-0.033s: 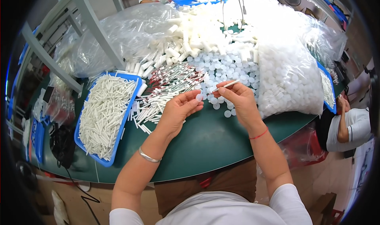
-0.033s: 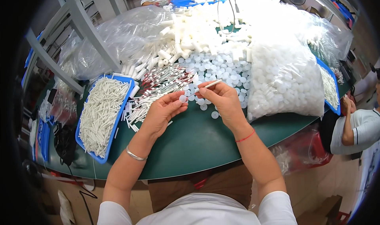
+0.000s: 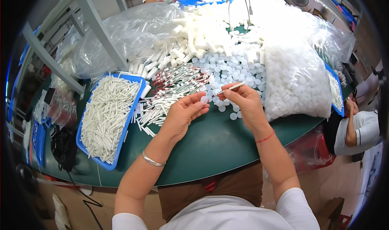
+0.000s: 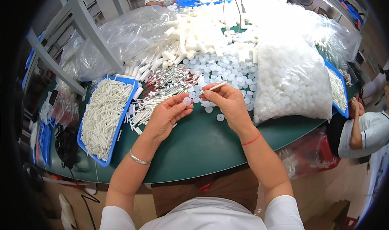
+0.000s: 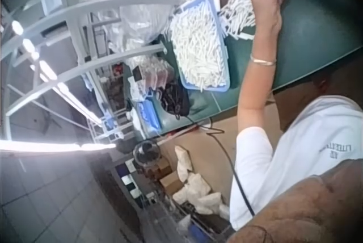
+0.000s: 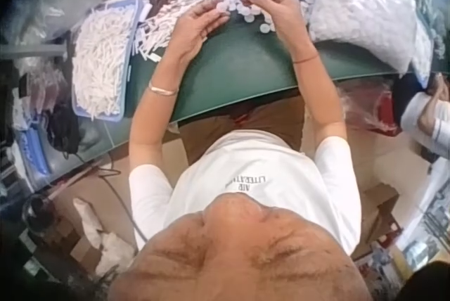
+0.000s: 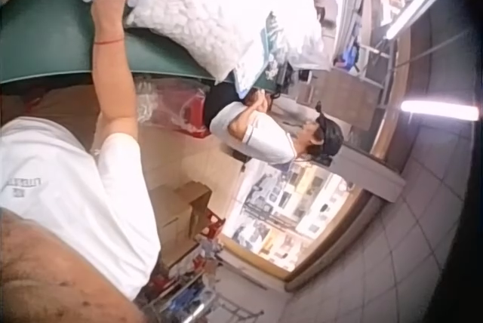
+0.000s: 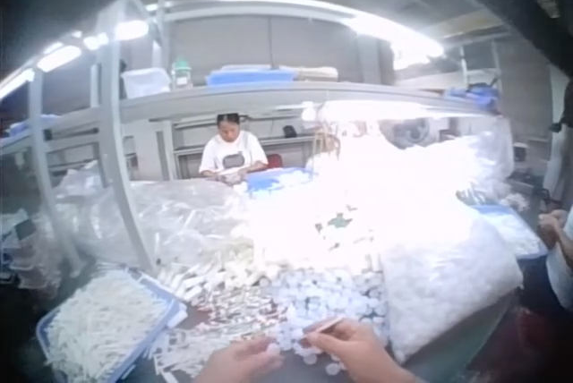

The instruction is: Assembling small plastic components by hand at a factory workbench.

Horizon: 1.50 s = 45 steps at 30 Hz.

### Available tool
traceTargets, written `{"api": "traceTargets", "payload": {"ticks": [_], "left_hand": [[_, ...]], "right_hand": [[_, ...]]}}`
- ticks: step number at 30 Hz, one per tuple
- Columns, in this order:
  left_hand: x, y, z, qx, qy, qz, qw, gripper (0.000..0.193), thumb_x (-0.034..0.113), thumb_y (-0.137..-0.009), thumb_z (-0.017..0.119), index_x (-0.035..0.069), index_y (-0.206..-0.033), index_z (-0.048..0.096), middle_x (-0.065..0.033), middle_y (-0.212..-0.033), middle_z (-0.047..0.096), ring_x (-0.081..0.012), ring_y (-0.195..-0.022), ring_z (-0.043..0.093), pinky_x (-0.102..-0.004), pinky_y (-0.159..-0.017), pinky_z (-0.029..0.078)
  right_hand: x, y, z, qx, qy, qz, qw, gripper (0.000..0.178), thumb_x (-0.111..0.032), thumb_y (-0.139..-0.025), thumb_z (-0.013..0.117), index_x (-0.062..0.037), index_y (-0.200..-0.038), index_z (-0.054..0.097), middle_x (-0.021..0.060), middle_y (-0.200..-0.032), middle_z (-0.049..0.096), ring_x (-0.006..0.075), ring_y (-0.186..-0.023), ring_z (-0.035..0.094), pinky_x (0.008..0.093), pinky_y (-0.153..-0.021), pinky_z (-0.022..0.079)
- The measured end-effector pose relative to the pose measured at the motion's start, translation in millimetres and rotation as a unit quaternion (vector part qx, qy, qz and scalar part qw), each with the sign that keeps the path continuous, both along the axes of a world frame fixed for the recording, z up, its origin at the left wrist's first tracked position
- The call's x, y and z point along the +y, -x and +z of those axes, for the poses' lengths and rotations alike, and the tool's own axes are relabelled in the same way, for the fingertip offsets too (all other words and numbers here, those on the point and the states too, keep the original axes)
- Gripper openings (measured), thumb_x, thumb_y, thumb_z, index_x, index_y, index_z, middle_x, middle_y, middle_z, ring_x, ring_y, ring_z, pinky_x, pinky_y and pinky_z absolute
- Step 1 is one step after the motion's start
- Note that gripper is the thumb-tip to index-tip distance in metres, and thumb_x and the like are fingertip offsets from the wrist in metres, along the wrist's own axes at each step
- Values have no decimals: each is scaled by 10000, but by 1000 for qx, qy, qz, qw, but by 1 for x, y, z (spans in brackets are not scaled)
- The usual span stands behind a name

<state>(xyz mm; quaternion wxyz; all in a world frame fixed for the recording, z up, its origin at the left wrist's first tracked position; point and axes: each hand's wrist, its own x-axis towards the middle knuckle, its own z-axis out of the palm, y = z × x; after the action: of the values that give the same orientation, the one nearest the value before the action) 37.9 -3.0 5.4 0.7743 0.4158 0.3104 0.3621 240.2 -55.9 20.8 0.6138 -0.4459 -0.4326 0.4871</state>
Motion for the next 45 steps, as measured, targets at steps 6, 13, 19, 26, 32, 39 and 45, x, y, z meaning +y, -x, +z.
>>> {"api": "traceTargets", "payload": {"ticks": [6,13,19,26,32,39,45], "left_hand": [[-3,2,-2,-57,34,-14,998,372,43,-925,595,-49,-1275,511,-174,-1161,628,-199,-1002,651,-284,-909,545],[-4,2,-2,-49,38,-15,998,348,57,-920,612,-47,-1241,528,-165,-1138,638,-194,-988,655,-282,-896,549],[-6,0,-2,-41,36,-12,998,346,94,-911,640,-36,-1217,543,-134,-1099,651,-173,-959,657,-273,-876,550],[-6,2,-6,-18,33,7,999,331,114,-913,645,-14,-1207,566,-112,-1046,665,-165,-915,661,-277,-840,554],[-9,1,-2,25,18,4,1000,337,128,-911,652,-17,-1204,574,-102,-1022,665,-158,-886,661,-272,-822,555],[-9,0,-7,14,47,-4,999,264,119,-900,663,-17,-1121,616,-85,-955,677,-138,-833,662,-261,-788,559],[-14,-3,-14,-10,-13,50,999,229,69,-860,700,-19,-1059,628,-83,-932,678,-131,-796,655,-248,-759,555]], "right_hand": [[-1,3,-1,-1,5,20,1000,248,-135,-886,676,37,-1062,642,95,-939,687,120,-898,642,235,-804,485],[-1,4,0,3,4,22,1000,226,-109,-884,676,33,-1057,649,81,-943,687,113,-873,643,224,-780,488],[-1,4,-4,-29,-3,27,999,205,-108,-881,684,21,-1039,666,67,-926,689,94,-860,635,209,-754,486],[-1,6,-8,-78,-15,17,997,184,-119,-870,694,1,-1009,694,34,-872,688,60,-792,596,191,-690,459],[-3,7,-5,-151,-18,5,988,143,-75,-869,678,11,-981,697,40,-917,695,83,-837,614,225,-760,480],[-3,18,-13,-165,-35,18,986,129,-87,-869,681,11,-949,700,37,-890,687,72,-813,600,213,-750,469],[-4,25,-17,-31,30,40,998,165,-101,-858,699,21,-969,701,64,-886,696,87,-814,615,215,-757,475]]}}
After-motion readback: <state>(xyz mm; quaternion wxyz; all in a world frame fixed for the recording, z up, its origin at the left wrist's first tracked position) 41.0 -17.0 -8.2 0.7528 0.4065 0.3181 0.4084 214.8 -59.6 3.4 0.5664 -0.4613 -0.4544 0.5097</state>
